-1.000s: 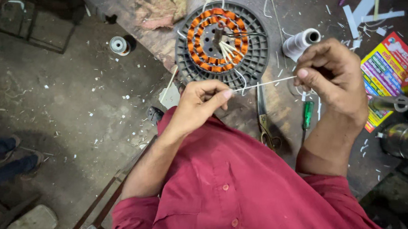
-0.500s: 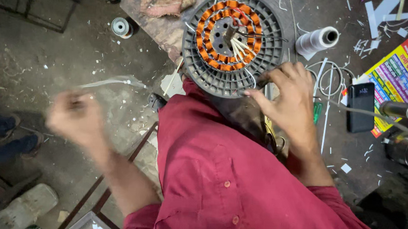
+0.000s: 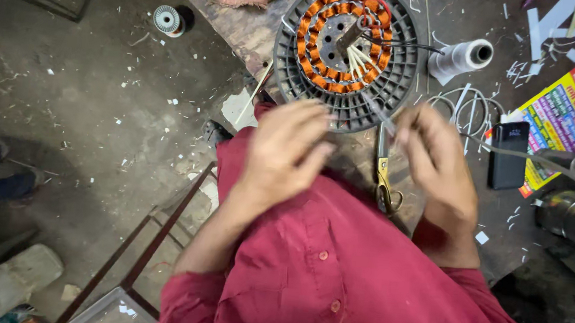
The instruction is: The person works on a motor stator, using pliers to strip and arrange copper wires, then uses a soldering iron to join wire ends. The person continues to bundle and secure the wires with a white tie, then inspects the stator from different angles.
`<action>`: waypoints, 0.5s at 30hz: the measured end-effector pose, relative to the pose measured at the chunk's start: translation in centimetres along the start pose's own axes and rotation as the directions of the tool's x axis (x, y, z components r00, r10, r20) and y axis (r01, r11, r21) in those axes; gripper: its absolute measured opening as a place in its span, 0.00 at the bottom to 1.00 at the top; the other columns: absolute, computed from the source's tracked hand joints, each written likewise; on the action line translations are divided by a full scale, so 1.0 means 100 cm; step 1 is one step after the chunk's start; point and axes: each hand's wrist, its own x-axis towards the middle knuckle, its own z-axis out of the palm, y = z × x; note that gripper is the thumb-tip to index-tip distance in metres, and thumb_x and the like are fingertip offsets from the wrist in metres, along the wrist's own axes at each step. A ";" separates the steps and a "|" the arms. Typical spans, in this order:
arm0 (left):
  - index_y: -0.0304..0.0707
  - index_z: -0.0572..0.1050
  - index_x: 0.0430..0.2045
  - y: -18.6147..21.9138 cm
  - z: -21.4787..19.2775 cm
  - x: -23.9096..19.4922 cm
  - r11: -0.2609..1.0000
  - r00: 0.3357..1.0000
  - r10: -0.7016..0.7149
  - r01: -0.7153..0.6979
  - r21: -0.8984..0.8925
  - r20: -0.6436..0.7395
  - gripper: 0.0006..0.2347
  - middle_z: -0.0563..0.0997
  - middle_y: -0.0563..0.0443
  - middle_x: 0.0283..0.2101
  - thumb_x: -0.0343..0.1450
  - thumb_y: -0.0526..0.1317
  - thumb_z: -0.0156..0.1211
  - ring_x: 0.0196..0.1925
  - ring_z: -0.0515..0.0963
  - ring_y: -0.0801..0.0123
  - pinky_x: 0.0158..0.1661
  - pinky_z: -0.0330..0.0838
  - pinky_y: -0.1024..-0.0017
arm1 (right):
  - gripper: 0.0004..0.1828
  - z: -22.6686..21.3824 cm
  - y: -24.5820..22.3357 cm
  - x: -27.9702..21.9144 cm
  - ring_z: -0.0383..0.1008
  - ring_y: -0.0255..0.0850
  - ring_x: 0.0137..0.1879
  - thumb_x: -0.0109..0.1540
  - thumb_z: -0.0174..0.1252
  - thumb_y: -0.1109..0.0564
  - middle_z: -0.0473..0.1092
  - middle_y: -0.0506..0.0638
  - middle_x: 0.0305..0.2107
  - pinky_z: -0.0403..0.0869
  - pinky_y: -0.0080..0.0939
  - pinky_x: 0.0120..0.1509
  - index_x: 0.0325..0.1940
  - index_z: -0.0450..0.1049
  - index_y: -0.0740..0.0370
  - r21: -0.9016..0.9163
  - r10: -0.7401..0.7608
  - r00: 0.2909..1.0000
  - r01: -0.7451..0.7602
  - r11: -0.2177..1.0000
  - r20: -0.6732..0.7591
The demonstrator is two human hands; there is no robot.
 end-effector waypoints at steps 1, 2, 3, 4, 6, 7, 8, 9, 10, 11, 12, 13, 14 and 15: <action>0.27 0.78 0.43 0.010 0.007 0.014 0.993 0.994 0.093 -0.088 -0.079 0.055 0.14 0.80 0.36 0.51 0.66 0.35 0.69 0.56 0.79 0.46 0.57 0.71 0.56 | 0.02 -0.004 -0.005 -0.009 0.64 0.37 0.36 0.66 0.48 0.65 0.68 0.50 0.31 0.64 0.35 0.41 0.40 0.66 0.65 0.000 -0.068 0.996 0.069 0.998 0.060; 0.23 0.78 0.42 0.019 0.012 0.024 0.972 0.977 0.189 -0.171 -0.161 0.103 0.16 0.80 0.31 0.48 0.64 0.35 0.68 0.53 0.78 0.42 0.54 0.70 0.54 | 0.01 -0.007 -0.011 -0.018 0.67 0.35 0.35 0.65 0.49 0.65 0.68 0.49 0.30 0.66 0.33 0.41 0.39 0.66 0.65 0.004 -0.136 0.983 0.136 0.991 0.120; 0.26 0.79 0.42 0.026 0.018 0.030 0.960 0.978 0.161 -0.123 -0.251 0.135 0.13 0.81 0.35 0.46 0.67 0.35 0.67 0.52 0.80 0.46 0.55 0.71 0.56 | 0.01 -0.008 -0.014 -0.027 0.70 0.32 0.34 0.64 0.50 0.66 0.68 0.47 0.29 0.68 0.31 0.40 0.38 0.66 0.65 0.013 -0.201 0.963 0.202 0.979 0.181; 0.30 0.79 0.42 0.030 0.024 0.034 0.938 0.976 0.136 -0.072 -0.338 0.169 0.10 0.82 0.40 0.43 0.70 0.35 0.66 0.51 0.82 0.51 0.57 0.73 0.58 | 0.02 -0.007 -0.017 -0.036 0.68 0.32 0.34 0.65 0.48 0.66 0.68 0.47 0.29 0.67 0.31 0.40 0.38 0.65 0.65 0.035 -0.190 0.981 0.188 0.981 0.039; 0.34 0.79 0.41 0.029 0.022 0.033 0.895 0.966 0.036 0.082 -0.439 0.255 0.06 0.84 0.45 0.40 0.74 0.35 0.63 0.46 0.84 0.57 0.53 0.76 0.63 | 0.04 -0.004 -0.017 -0.044 0.65 0.33 0.34 0.66 0.45 0.67 0.69 0.48 0.31 0.64 0.31 0.40 0.38 0.65 0.66 0.092 -0.150 0.957 0.177 0.980 -0.247; 0.34 0.79 0.41 0.025 0.015 0.028 0.871 0.950 -0.044 0.188 -0.453 0.310 0.05 0.84 0.45 0.39 0.75 0.34 0.62 0.43 0.85 0.59 0.48 0.77 0.66 | 0.03 -0.005 -0.014 -0.041 0.64 0.32 0.34 0.68 0.46 0.67 0.68 0.48 0.31 0.64 0.31 0.41 0.40 0.64 0.66 0.106 -0.180 0.935 0.222 0.969 -0.307; 0.34 0.79 0.40 0.020 0.007 0.023 0.839 0.923 -0.120 0.292 -0.460 0.366 0.04 0.84 0.46 0.38 0.76 0.34 0.60 0.39 0.86 0.61 0.43 0.79 0.69 | 0.03 -0.007 -0.010 -0.034 0.63 0.32 0.35 0.69 0.46 0.67 0.67 0.48 0.32 0.63 0.31 0.42 0.41 0.64 0.66 0.117 -0.209 0.907 0.267 0.957 -0.365; 0.33 0.79 0.39 0.014 -0.001 0.017 0.843 0.910 -0.151 0.323 -0.430 0.387 0.04 0.84 0.46 0.37 0.75 0.34 0.61 0.38 0.86 0.62 0.41 0.78 0.70 | 0.02 -0.012 -0.006 -0.026 0.63 0.33 0.35 0.69 0.47 0.67 0.67 0.48 0.32 0.63 0.31 0.42 0.41 0.63 0.66 0.099 -0.212 0.877 0.280 0.955 -0.432; 0.33 0.79 0.39 0.008 -0.011 0.011 0.846 0.895 -0.181 0.353 -0.399 0.407 0.04 0.84 0.46 0.36 0.74 0.34 0.61 0.36 0.86 0.62 0.38 0.78 0.71 | 0.02 -0.017 -0.001 -0.017 0.63 0.33 0.35 0.69 0.47 0.67 0.66 0.48 0.32 0.63 0.31 0.42 0.42 0.63 0.66 0.080 -0.215 0.842 0.291 0.953 -0.496; 0.33 0.79 0.38 0.004 -0.017 0.007 0.846 0.879 -0.215 0.385 -0.368 0.425 0.04 0.84 0.46 0.35 0.73 0.34 0.62 0.35 0.86 0.62 0.36 0.78 0.71 | 0.02 -0.024 0.003 -0.005 0.63 0.35 0.35 0.68 0.48 0.67 0.66 0.47 0.31 0.64 0.33 0.40 0.42 0.64 0.65 0.037 -0.198 0.799 0.265 0.964 -0.567; 0.33 0.79 0.38 0.002 -0.022 0.003 0.856 0.886 -0.212 0.372 -0.360 0.412 0.04 0.84 0.46 0.35 0.73 0.34 0.62 0.35 0.86 0.62 0.37 0.77 0.71 | 0.02 -0.029 0.006 0.006 0.64 0.36 0.35 0.66 0.48 0.67 0.65 0.47 0.30 0.64 0.34 0.39 0.42 0.64 0.65 -0.003 -0.183 0.750 0.235 0.972 -0.635; 0.32 0.79 0.37 0.001 -0.026 0.000 0.864 0.893 -0.210 0.360 -0.351 0.397 0.04 0.84 0.46 0.35 0.73 0.34 0.63 0.36 0.86 0.61 0.38 0.77 0.70 | 0.04 -0.035 0.006 0.015 0.65 0.40 0.38 0.65 0.50 0.69 0.66 0.50 0.33 0.65 0.36 0.42 0.42 0.65 0.66 -0.258 -0.299 0.748 0.175 0.950 -0.592; 0.32 0.78 0.37 0.001 -0.028 -0.002 0.873 0.901 -0.208 0.347 -0.343 0.382 0.04 0.84 0.46 0.35 0.73 0.34 0.63 0.37 0.86 0.61 0.38 0.77 0.70 | 0.06 -0.039 0.005 0.023 0.67 0.44 0.42 0.63 0.52 0.71 0.66 0.54 0.36 0.66 0.39 0.46 0.42 0.66 0.68 -0.496 -0.400 0.756 0.116 0.861 -0.518; 0.32 0.78 0.37 0.002 -0.027 0.000 0.877 0.895 -0.246 0.369 -0.308 0.371 0.04 0.83 0.45 0.35 0.73 0.34 0.62 0.36 0.86 0.60 0.37 0.76 0.69 | 0.08 -0.036 0.003 0.026 0.67 0.47 0.46 0.61 0.55 0.72 0.66 0.56 0.39 0.67 0.42 0.49 0.43 0.67 0.68 -0.659 -0.486 0.755 0.096 0.746 -0.440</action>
